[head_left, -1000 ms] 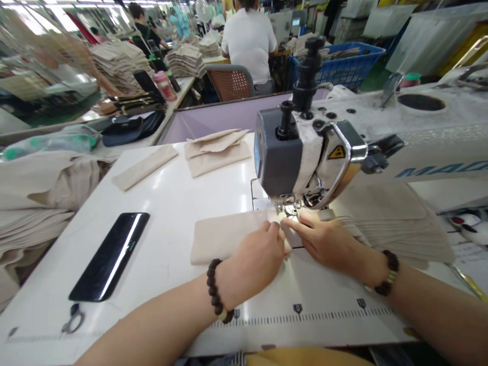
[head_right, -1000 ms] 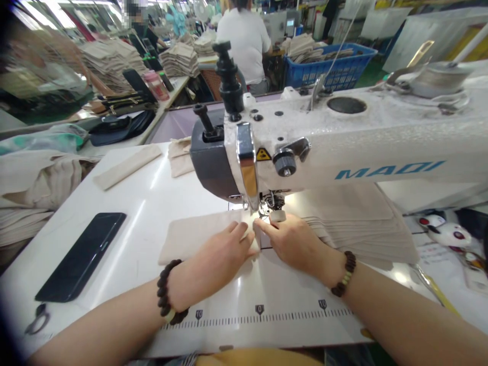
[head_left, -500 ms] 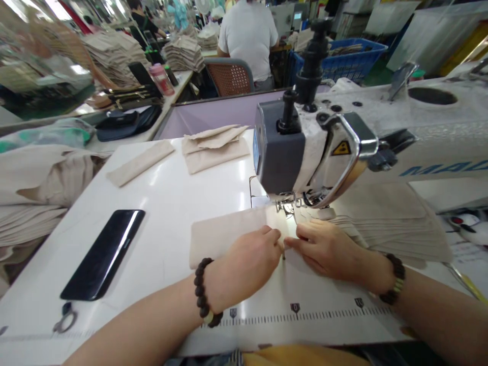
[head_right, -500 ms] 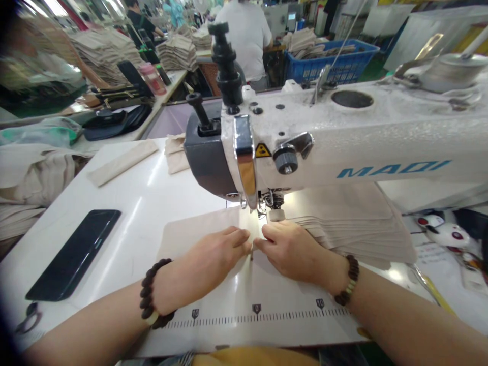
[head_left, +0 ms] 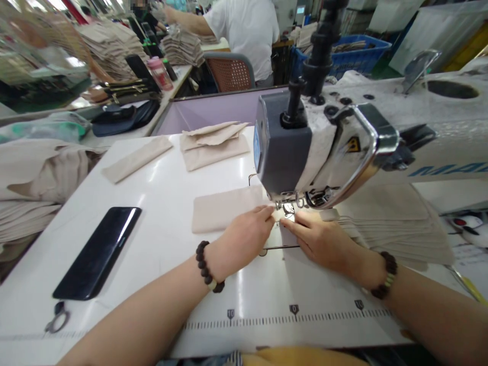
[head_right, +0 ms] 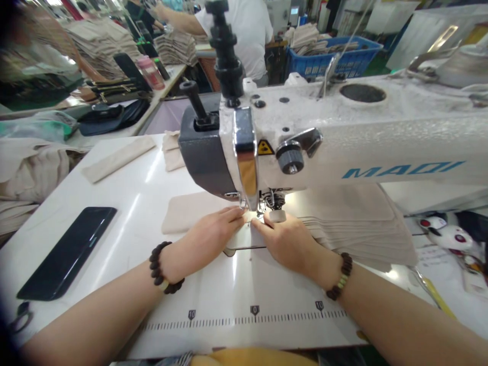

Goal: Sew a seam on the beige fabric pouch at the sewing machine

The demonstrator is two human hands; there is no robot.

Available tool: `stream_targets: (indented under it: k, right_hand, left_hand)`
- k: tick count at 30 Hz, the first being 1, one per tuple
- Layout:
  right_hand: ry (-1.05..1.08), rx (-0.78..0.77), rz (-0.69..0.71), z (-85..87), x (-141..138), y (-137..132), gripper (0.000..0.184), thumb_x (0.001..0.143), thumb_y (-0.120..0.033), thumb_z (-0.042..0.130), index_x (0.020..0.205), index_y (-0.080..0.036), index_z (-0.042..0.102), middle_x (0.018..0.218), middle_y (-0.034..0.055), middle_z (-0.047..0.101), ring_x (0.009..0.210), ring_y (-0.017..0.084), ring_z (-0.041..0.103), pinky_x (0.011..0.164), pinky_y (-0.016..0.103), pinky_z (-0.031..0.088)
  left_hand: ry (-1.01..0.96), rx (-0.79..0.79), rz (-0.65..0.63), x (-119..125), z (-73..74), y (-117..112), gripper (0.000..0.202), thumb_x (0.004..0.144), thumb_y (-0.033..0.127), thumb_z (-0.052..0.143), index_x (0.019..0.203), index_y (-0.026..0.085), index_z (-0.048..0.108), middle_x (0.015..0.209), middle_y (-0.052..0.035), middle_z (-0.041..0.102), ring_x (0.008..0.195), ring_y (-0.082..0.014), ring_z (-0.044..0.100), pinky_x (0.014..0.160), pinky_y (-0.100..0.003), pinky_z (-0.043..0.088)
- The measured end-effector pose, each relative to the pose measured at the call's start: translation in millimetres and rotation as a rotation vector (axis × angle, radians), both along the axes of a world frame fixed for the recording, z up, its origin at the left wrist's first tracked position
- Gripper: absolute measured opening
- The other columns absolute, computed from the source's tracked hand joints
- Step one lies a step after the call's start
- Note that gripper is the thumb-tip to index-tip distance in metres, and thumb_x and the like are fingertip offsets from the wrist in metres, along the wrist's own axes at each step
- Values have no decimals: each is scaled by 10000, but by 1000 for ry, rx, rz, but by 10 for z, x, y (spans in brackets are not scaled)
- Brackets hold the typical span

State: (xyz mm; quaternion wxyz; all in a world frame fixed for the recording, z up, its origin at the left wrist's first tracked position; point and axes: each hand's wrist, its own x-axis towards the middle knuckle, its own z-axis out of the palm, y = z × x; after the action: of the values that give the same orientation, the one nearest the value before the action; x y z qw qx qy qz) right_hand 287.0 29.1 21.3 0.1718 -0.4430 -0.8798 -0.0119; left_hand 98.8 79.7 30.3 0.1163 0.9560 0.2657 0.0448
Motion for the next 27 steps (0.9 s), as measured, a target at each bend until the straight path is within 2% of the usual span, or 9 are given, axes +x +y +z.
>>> stream_targets:
  k: [4, 10, 14, 16, 18, 22, 25, 27]
  right_hand:
    - [-18, 0, -34, -28, -17, 17, 330, 767, -44, 421, 1044, -88, 594, 767, 76, 551, 671, 185, 492, 558, 267, 344]
    - [-46, -46, -47, -65, 3, 6, 352, 774, -71, 437, 1096, -99, 576, 809, 85, 553, 697, 191, 497, 614, 286, 366]
    - [-52, -30, -51, -51, 0, 2, 365, 762, -68, 438, 1100, -95, 573, 835, 93, 563, 705, 185, 502, 576, 265, 358]
    - [-54, -18, -52, -51, -3, 3, 360, 766, -73, 440, 1098, -97, 577, 835, 91, 567, 708, 187, 503, 564, 262, 355]
    - [-58, -10, -55, -64, -2, 5, 363, 771, -77, 438, 1104, -102, 579, 843, 91, 570, 705, 188, 503, 576, 269, 358]
    - [-51, -14, -51, -107, 8, 11, 378, 770, -75, 430, 1116, -106, 578, 871, 94, 571, 690, 183, 499, 583, 280, 352]
    - [-38, -21, -48, -129, 21, 16, 390, 760, -67, 428, 1118, -107, 576, 855, 85, 566, 681, 177, 498, 584, 280, 344]
    - [-34, -36, -52, -131, 32, 19, 396, 752, -63, 433, 1119, -115, 573, 843, 75, 562, 670, 171, 495, 589, 279, 341]
  left_hand:
    - [-7, 18, 33, 12, -9, 104, 166, 865, 49, 412, 941, 118, 543, 1049, -88, 555, 1034, -178, 529, 941, -304, 441]
    - [17, 101, 15, 50, 33, 170, 201, 869, 49, 423, 1032, 56, 542, 1063, -122, 567, 1098, -189, 495, 999, -289, 387]
    - [25, 96, 16, 40, 10, 164, 202, 885, 77, 421, 1048, 61, 539, 1097, -124, 555, 1119, -175, 482, 1019, -271, 361]
    - [47, 111, 25, 27, 0, 145, 218, 893, 89, 412, 1076, 62, 528, 1150, -132, 528, 1150, -186, 454, 1025, -293, 352]
    - [86, 160, 49, 22, -4, 112, 261, 904, 100, 389, 1140, 72, 496, 1224, -138, 481, 1194, -219, 408, 1027, -357, 344]
    - [238, 272, 212, 48, -18, 29, 309, 916, 117, 347, 1204, 99, 457, 1273, -159, 439, 1192, -297, 399, 976, -491, 352]
    - [336, 300, 282, 4, -3, 44, 314, 914, 110, 328, 1201, 81, 452, 1255, -194, 444, 1134, -296, 456, 894, -452, 425]
    - [360, 264, 288, -124, 90, 126, 355, 898, 69, 309, 1236, 69, 415, 1225, -202, 468, 1060, -261, 518, 821, -388, 473]
